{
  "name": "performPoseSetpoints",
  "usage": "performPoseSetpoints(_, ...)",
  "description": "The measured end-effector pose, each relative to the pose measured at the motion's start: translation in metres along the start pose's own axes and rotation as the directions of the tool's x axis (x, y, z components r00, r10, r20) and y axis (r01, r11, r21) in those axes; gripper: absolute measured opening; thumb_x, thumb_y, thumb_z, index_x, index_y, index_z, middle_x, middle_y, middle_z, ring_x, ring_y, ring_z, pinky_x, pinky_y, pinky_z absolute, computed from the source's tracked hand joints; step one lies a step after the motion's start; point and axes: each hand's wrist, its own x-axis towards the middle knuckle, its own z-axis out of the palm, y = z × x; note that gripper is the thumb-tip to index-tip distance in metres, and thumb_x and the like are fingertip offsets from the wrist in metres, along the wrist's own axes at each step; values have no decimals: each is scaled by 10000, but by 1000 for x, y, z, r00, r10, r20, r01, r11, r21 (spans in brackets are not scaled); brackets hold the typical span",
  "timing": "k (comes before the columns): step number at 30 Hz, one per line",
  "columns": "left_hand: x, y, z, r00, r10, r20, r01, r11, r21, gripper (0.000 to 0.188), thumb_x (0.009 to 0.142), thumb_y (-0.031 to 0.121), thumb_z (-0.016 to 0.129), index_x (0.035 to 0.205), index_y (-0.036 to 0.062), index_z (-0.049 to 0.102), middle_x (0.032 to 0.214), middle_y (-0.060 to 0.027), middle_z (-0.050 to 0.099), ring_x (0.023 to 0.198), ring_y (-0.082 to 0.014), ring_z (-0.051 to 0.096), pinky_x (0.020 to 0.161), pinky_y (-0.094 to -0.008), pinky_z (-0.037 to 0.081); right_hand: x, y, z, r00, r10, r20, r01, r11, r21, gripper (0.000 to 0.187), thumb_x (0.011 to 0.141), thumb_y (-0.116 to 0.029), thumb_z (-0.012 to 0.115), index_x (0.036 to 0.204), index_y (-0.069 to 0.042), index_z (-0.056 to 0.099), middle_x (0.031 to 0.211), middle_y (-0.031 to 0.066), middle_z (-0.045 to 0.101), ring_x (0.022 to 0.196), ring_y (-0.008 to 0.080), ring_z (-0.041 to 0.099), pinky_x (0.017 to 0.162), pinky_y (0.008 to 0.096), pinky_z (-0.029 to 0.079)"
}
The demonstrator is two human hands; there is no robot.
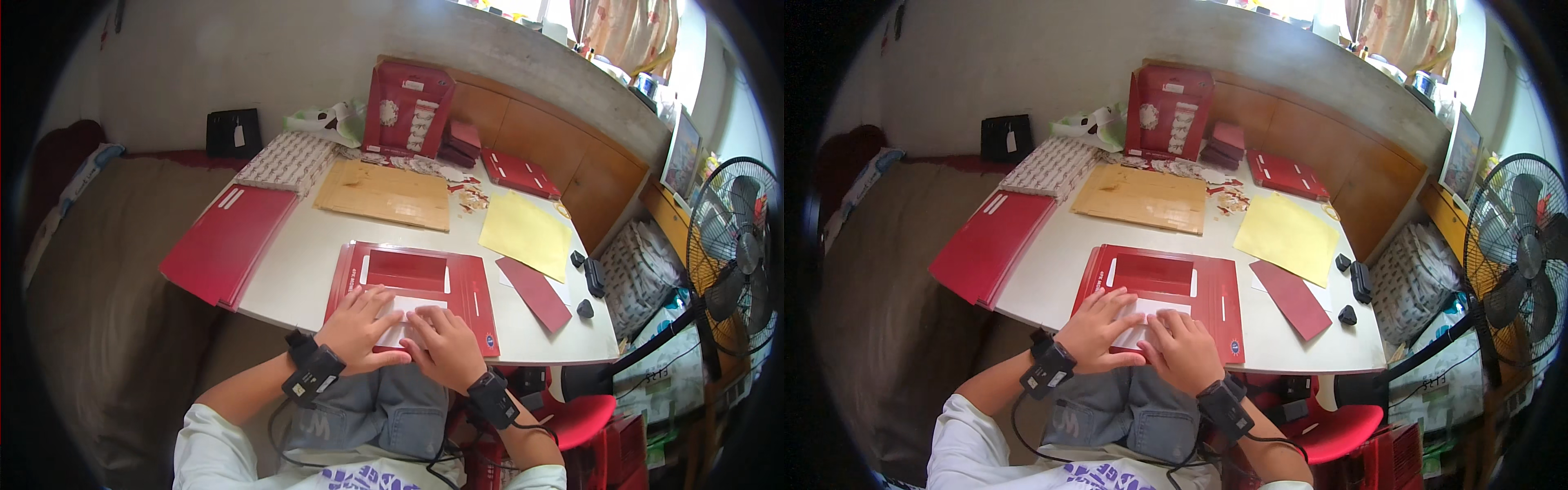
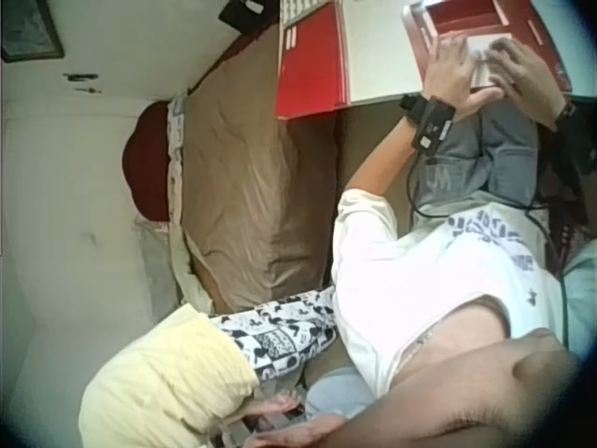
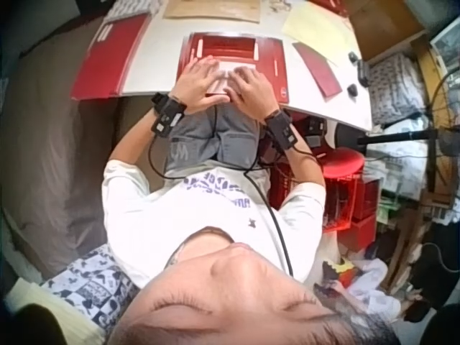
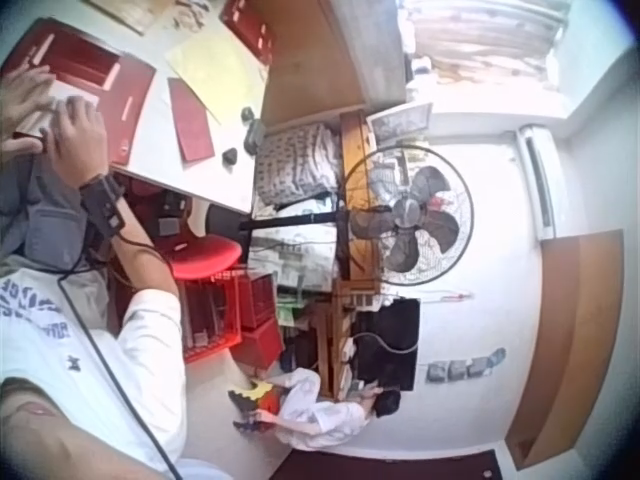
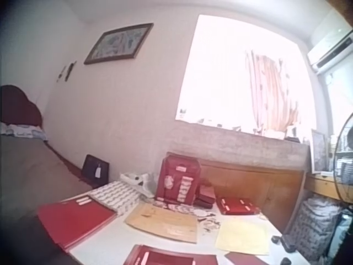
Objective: Assembling and folding cardboard wallets into red display folders.
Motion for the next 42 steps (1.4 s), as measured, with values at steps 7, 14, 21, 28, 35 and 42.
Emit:
performPoseSetpoints(7,7,4,-3,992,46,-117,-30,990,137,489,818,258,630,1246,52,514,1118,-134,576,1055,-268,559,959,-422,389,9,-8,-14,960,-153,-236,63,935,-350,434,815,-246,643,1196,-51,575,1163,117,571,1079,271,548,919,396,414)
performPoseSetpoints(14,-11,23,-11,976,216,-39,-206,963,176,267,773,133,586,1012,15,606,900,-71,616,814,-197,608,685,-315,470,-12,-17,-12,983,-163,-78,137,954,-265,164,732,-111,578,885,-53,574,862,51,572,852,198,596,722,323,486)
performPoseSetpoints(21,-16,29,1,993,109,-49,-98,979,179,302,730,90,576,994,-52,610,914,-112,591,829,-242,599,714,-340,505,-14,-17,-1,981,-149,-121,117,965,-236,202,740,-100,577,930,-33,592,861,64,558,830,214,586,709,323,492)
performPoseSetpoints(28,0,17,7,995,-15,-95,32,984,175,231,705,67,580,917,-18,612,862,-101,563,824,-253,593,704,-339,506,0,-13,4,982,-150,-112,111,949,-296,206,738,-92,572,929,-20,597,864,79,556,830,231,577,704,333,497)
performPoseSetpoints(35,8,1,14,992,-63,-111,69,996,52,166,736,32,591,901,30,604,840,-90,569,822,-253,595,698,-355,516,11,1,3,994,-62,-88,42,976,-212,198,749,-72,592,944,-38,583,891,78,564,842,250,581,706,360,503)
performPoseSetpoints(42,20,-11,14,988,-130,-82,125,990,-63,134,832,60,605,963,38,589,847,-108,578,820,-281,597,687,-372,511,26,19,-4,999,35,-42,-30,992,126,150,824,-97,611,944,-58,530,913,85,557,871,268,595,684,383,498)
